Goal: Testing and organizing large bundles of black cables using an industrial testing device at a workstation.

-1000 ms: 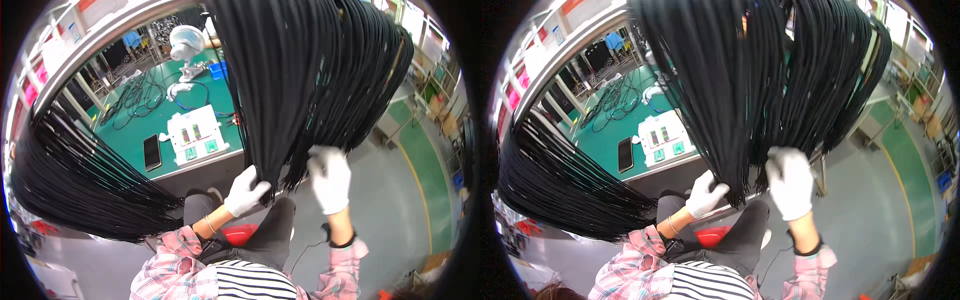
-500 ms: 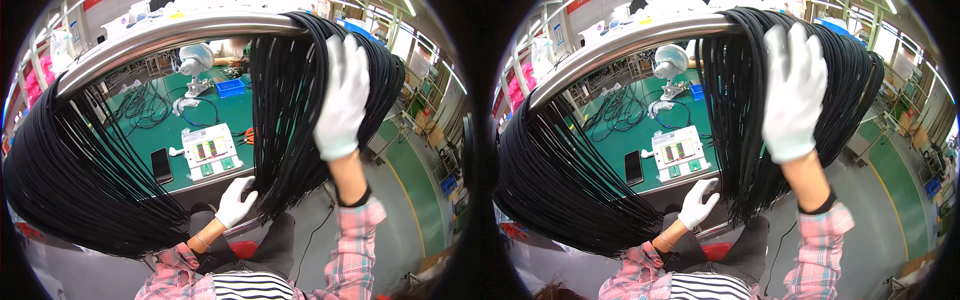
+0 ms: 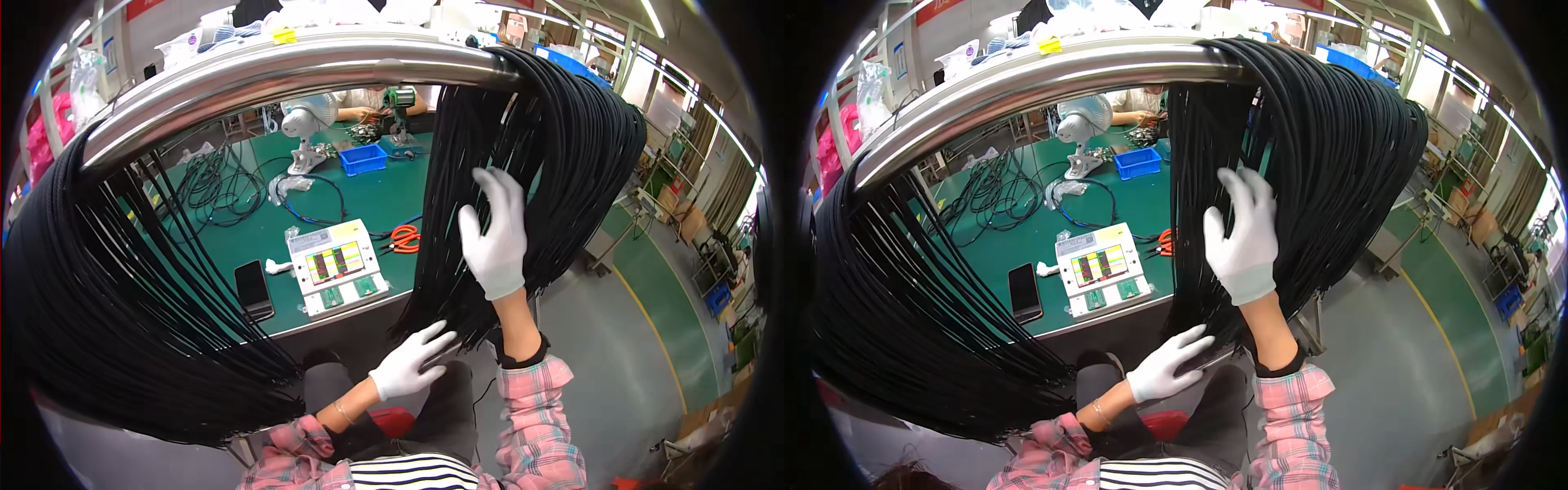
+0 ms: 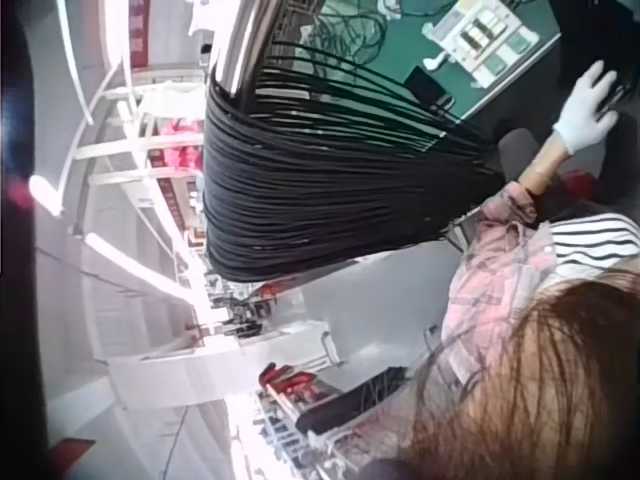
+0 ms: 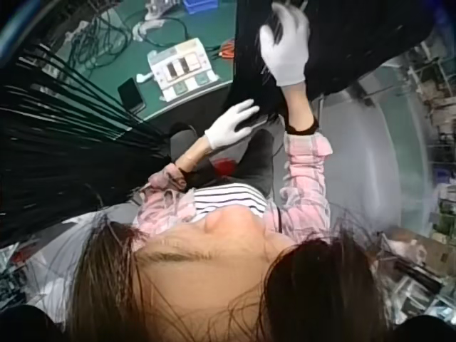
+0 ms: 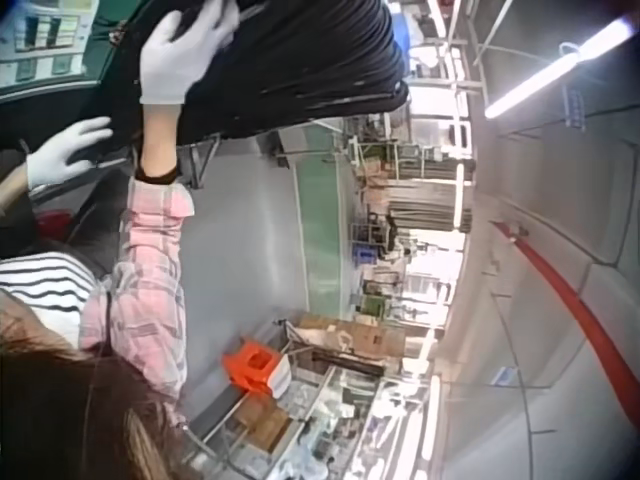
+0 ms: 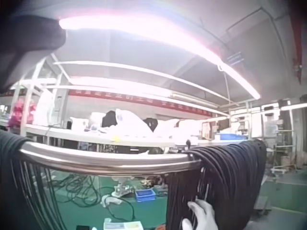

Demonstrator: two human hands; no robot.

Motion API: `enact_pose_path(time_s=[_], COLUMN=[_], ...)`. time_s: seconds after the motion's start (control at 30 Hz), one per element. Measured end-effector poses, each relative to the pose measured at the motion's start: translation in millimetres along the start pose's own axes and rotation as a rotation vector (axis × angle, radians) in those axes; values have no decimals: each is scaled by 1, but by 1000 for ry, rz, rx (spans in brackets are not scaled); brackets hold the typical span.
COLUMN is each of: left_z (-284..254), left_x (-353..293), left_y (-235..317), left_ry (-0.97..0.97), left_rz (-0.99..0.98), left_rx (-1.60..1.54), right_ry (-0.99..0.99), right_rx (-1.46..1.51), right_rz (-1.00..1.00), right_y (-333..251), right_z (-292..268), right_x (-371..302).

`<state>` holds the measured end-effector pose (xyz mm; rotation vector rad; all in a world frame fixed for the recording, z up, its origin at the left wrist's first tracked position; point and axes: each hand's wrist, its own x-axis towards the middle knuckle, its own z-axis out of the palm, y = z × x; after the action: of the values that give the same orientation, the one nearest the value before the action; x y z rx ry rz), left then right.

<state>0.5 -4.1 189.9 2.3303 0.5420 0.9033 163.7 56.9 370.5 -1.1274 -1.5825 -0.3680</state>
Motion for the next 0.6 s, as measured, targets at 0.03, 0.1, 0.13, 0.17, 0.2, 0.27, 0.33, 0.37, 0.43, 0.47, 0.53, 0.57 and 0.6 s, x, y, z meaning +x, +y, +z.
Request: enact_pose_path(time_s=[0.03,0.1,0.13,0.17,0.2,0.27,0.33,0.37,0.43,0.47,0.53,0.57,0.6], left_z=[1,-5,-13,-23,-31,-35,-42,-39,-55,-57,-57,-55,-52], left_x=[-5,-9,-12,-17,-20,-26,-32,-28,-39,-39,-34,-29,-26], left_y=[-7,-15,-16,-16,-15,-24,-28,-29,-29,-28,-26,-23,-20], left_ry=[43,163,232,297,361,457,478,479,503,500,523,518,514], left_rz=[-26,-91,-160,-240,-313,-299,-333,-338,-396,-402,-376,-356,-353], left_rx=[-11,-47,-98,-155,-217,-231,-160,-179,-120,-116,-148,-159,-163], right_ry=[-84,-490,-805,-936,-1055,-1157,-1071,-656,-256,-156,112,65,14], right_rx=[-37,-94,-101,-312,-533,-340,-301,-181,-163,-113,-62,-93,-117], right_rz=[19,94,143,-20,-186,40,295,229,126,114,-106,-162,-215], right_y=[6,24,30,29,27,44,16,12,-15,-27,-35,-35,-31], right_z=[12,32,38,39,32,12,-17,-33,-24,-29,-19,-14,-4], right_x=[-10,-42,-59,-80,-100,-115,-77,-71,-35,-18,2,7,4])
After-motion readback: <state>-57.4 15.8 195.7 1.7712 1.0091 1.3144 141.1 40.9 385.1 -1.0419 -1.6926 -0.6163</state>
